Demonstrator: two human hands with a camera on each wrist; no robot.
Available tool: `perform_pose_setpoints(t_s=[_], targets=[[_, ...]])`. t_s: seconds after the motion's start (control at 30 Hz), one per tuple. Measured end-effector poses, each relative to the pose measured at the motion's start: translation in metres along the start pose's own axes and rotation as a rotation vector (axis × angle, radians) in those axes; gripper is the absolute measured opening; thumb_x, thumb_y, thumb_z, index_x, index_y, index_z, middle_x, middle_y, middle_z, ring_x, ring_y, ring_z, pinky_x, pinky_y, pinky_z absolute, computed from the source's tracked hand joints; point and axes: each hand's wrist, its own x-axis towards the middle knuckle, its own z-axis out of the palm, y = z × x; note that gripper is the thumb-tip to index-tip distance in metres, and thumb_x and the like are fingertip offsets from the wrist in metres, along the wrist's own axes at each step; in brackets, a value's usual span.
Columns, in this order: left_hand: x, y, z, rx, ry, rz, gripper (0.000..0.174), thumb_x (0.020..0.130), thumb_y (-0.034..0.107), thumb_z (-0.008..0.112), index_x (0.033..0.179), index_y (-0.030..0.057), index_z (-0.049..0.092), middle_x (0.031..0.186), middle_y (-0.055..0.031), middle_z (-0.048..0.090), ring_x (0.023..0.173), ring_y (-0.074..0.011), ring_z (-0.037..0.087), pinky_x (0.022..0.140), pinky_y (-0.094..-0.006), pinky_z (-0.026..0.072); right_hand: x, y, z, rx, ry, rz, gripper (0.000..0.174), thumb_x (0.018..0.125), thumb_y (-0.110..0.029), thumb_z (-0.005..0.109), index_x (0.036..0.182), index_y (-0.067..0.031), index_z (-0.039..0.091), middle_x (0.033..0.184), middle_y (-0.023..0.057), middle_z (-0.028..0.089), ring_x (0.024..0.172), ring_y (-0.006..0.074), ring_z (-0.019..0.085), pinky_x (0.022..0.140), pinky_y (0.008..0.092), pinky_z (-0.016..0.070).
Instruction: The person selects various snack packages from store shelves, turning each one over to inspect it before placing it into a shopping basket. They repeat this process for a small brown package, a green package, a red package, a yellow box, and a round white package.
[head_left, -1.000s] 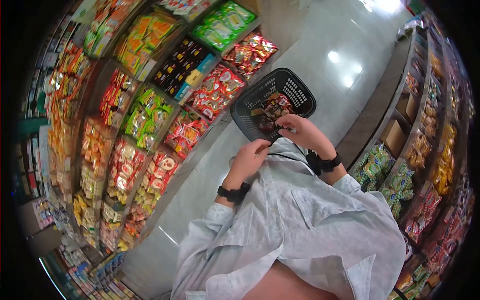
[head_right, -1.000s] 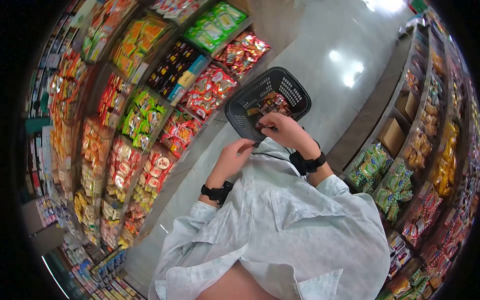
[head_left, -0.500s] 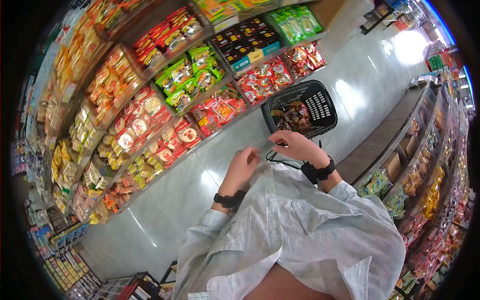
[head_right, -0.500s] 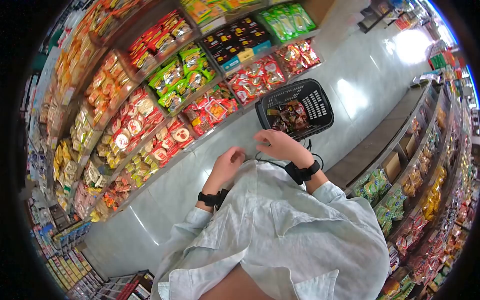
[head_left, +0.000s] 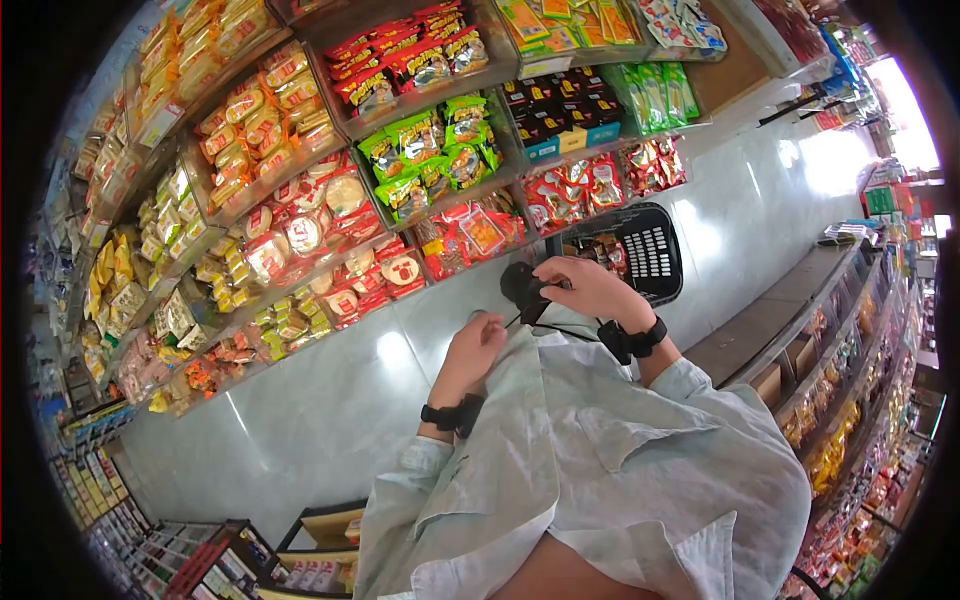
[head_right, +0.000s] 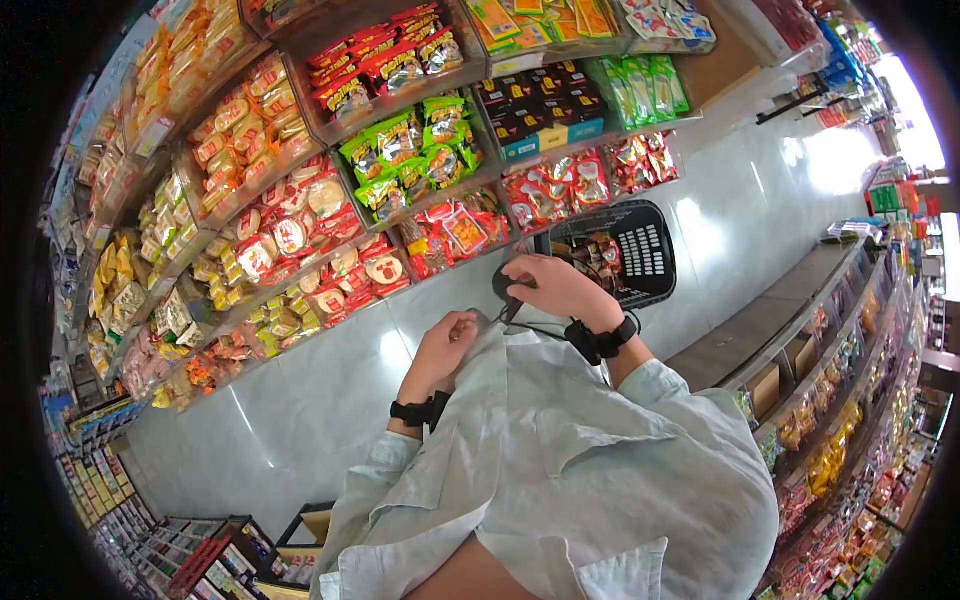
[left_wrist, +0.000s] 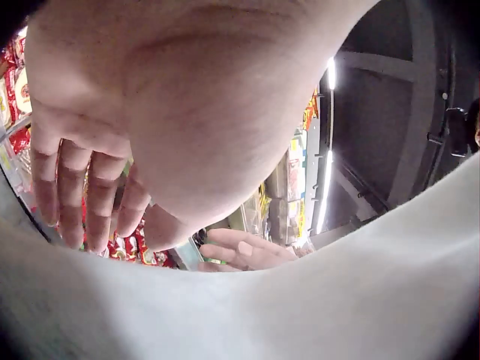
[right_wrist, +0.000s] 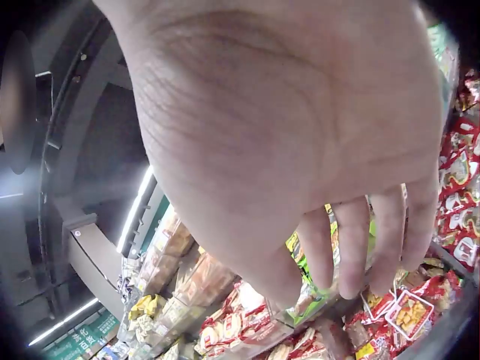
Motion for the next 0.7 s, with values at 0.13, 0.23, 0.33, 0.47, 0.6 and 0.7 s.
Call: perform_pose_setpoints(t_s=[0.13, 0.23, 0.33, 0.47, 0.6, 0.7], targets=[[0.036, 0.010, -0.015, 0.023, 0.045, 0.001, 0.032, 0.100, 0.020, 0.069, 0.128, 0.0052, 0.067, 0.107, -0.0119, 0.077, 0.100, -0.0239, 0.075, 0.090, -0.0351, 0.0582, 0.045, 0.007, -0.021, 0.037, 0.006, -0.050, 0.031, 0.098, -0.017, 0.074, 0.125, -0.0018, 0.069, 0.111, 0.0150, 0.076, 0.104, 0.0262, 0.075, 0.091, 0.0370, 0.0584], [0.070, 0.034, -0.023, 0.067, 0.083, 0.025, 0.033, 0.100, 0.020, 0.069, 0.129, 0.0046, 0.066, 0.111, -0.0125, 0.076, 0.099, -0.0246, 0.075, 0.089, -0.0354, 0.0584, 0.081, 0.012, -0.051, 0.097, 0.069, -0.081, 0.028, 0.098, -0.015, 0.073, 0.123, -0.0017, 0.070, 0.108, 0.0133, 0.076, 0.103, 0.0237, 0.075, 0.090, 0.0351, 0.0580], [0.103, 0.074, -0.025, 0.079, 0.099, 0.003, 0.035, 0.100, 0.020, 0.069, 0.132, 0.0046, 0.065, 0.120, -0.0134, 0.074, 0.097, -0.0248, 0.074, 0.088, -0.0357, 0.0584, 0.113, 0.006, -0.096, 0.218, 0.176, -0.084, 0.024, 0.099, -0.012, 0.071, 0.121, -0.0027, 0.071, 0.113, 0.0114, 0.074, 0.100, 0.0205, 0.074, 0.088, 0.0334, 0.0574], [0.157, 0.106, -0.021, 0.171, 0.210, 0.131, 0.038, 0.100, 0.017, 0.071, 0.135, 0.0037, 0.062, 0.129, -0.0128, 0.068, 0.096, -0.0231, 0.073, 0.086, -0.0348, 0.0579, 0.160, 0.009, -0.159, 0.232, 0.371, -0.224, 0.022, 0.095, -0.007, 0.072, 0.118, -0.0049, 0.071, 0.129, 0.0119, 0.070, 0.115, 0.0258, 0.069, 0.099, 0.0369, 0.0530], [0.201, 0.182, -0.029, 0.081, 0.285, 0.209, 0.043, 0.098, 0.009, 0.072, 0.138, 0.0023, 0.060, 0.133, -0.0144, 0.063, 0.096, -0.0213, 0.072, 0.085, -0.0337, 0.0570, 0.195, -0.004, -0.213, 0.122, 0.548, -0.378, 0.027, 0.090, -0.005, 0.073, 0.117, -0.0082, 0.072, 0.138, 0.0131, 0.066, 0.135, 0.0371, 0.055, 0.116, 0.0454, 0.0417], [0.231, 0.227, -0.035, 0.075, 0.322, 0.303, 0.052, 0.096, 0.001, 0.071, 0.146, 0.0018, 0.054, 0.147, -0.0202, 0.054, 0.100, -0.0218, 0.072, 0.086, -0.0331, 0.0570, 0.223, 0.002, -0.233, 0.042, 0.579, -0.428, 0.029, 0.089, -0.010, 0.074, 0.118, -0.0121, 0.072, 0.144, 0.0148, 0.060, 0.140, 0.0410, 0.048, 0.118, 0.0510, 0.0392]])
